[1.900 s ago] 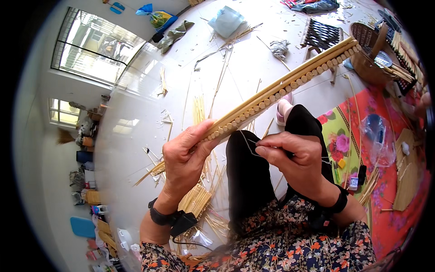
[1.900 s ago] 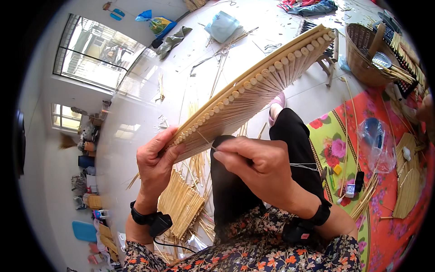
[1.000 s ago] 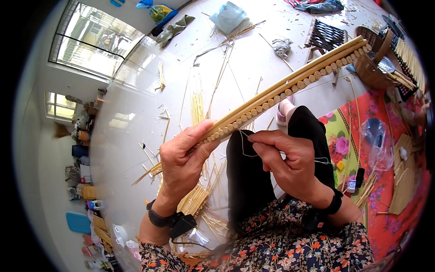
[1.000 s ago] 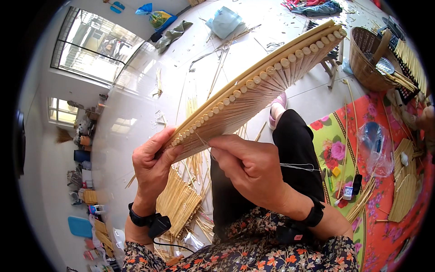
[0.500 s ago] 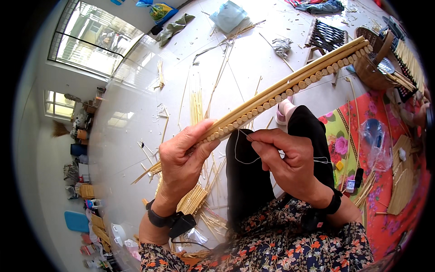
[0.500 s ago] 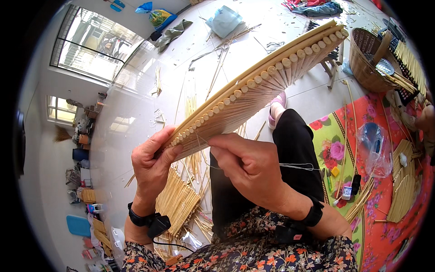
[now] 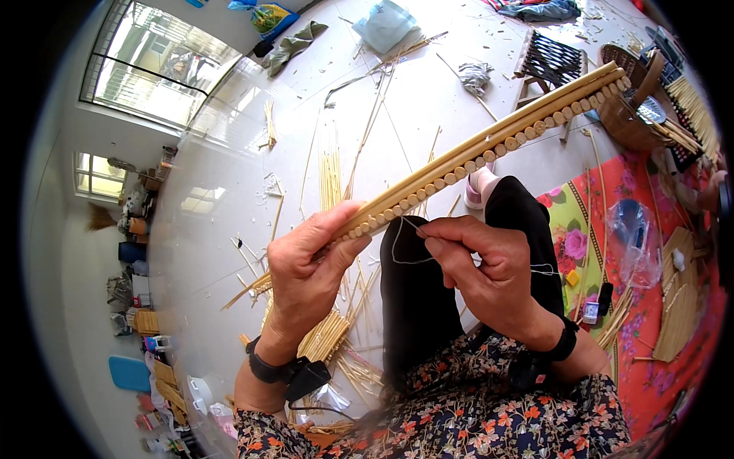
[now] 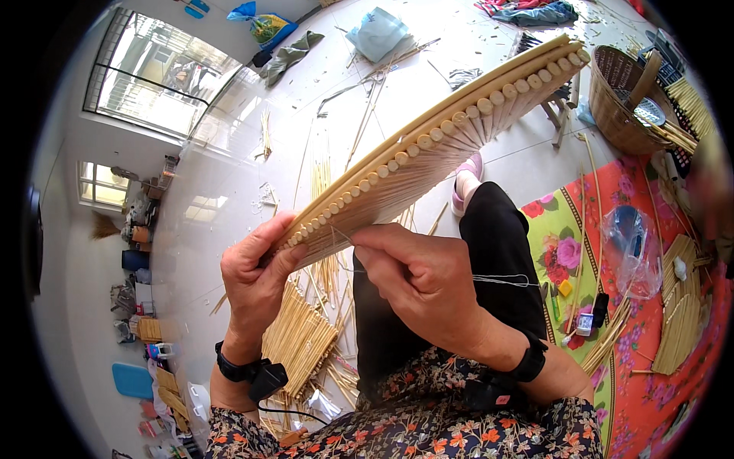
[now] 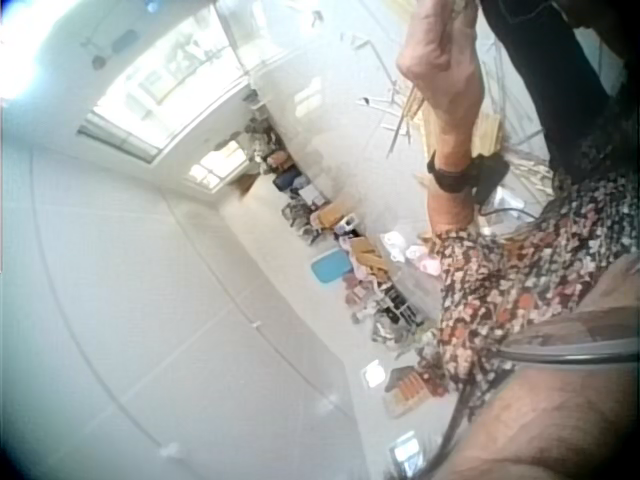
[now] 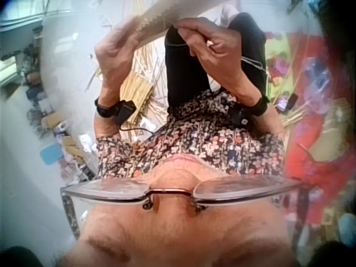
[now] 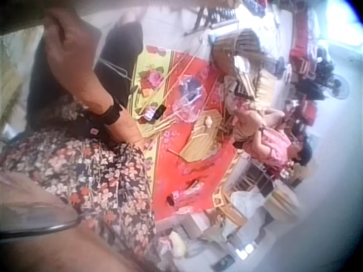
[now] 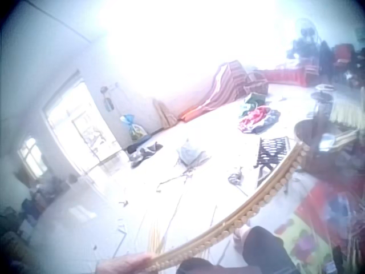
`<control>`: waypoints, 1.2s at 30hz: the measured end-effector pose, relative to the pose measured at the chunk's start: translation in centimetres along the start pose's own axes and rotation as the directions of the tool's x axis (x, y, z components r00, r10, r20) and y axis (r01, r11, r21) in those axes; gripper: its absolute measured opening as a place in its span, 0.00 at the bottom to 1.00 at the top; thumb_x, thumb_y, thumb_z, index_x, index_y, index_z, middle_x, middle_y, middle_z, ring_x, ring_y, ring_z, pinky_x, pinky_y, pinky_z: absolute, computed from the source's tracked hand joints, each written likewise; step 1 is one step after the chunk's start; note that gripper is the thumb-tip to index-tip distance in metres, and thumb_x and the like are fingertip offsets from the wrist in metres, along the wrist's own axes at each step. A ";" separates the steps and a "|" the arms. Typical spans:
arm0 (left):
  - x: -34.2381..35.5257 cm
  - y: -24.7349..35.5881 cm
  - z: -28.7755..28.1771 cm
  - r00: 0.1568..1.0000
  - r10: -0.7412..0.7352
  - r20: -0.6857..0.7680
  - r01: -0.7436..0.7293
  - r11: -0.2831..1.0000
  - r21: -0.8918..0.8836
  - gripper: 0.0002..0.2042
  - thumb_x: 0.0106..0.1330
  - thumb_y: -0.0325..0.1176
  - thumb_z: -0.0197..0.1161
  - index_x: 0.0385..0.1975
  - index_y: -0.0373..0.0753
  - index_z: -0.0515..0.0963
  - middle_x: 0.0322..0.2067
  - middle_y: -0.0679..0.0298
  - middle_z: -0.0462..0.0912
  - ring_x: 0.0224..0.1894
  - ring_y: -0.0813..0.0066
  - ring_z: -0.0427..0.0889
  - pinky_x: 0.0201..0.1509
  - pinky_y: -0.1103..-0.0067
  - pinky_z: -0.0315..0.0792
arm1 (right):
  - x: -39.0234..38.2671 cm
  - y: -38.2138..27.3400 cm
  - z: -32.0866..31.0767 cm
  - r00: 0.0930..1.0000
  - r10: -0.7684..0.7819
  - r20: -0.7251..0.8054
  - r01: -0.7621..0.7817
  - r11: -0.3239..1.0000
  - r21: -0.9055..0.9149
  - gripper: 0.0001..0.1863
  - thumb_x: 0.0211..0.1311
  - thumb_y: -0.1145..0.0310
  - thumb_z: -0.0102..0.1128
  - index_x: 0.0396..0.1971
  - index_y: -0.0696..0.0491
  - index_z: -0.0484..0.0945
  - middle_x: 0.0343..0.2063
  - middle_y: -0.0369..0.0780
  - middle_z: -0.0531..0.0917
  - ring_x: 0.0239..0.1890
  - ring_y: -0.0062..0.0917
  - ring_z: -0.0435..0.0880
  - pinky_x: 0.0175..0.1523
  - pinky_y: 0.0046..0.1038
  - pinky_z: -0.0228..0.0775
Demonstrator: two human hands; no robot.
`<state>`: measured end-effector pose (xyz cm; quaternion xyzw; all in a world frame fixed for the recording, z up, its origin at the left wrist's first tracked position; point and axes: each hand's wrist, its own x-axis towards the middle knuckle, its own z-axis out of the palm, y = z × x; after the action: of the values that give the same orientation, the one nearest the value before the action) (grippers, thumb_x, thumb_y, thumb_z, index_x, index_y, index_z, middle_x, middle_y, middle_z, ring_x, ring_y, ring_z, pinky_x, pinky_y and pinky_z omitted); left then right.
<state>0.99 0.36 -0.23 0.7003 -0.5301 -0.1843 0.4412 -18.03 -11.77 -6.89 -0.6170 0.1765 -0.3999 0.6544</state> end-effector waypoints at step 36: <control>-0.6 -0.4 0.4 0.999 0.022 -0.023 -0.022 1.000 0.014 0.19 0.67 0.20 0.73 0.58 0.29 0.84 0.46 0.54 0.91 0.46 0.74 0.89 0.50 0.79 0.83 | -0.6 -0.4 -0.6 0.999 0.000 0.036 0.000 1.000 -0.018 0.09 0.73 0.79 0.63 0.48 0.62 0.87 0.25 0.35 0.86 0.22 0.10 0.80 0.27 0.19 0.70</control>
<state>0.69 0.79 -0.91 0.6995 -0.5337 -0.1677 0.4447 -18.99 -11.71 -6.79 -0.6301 0.1682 -0.3870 0.6519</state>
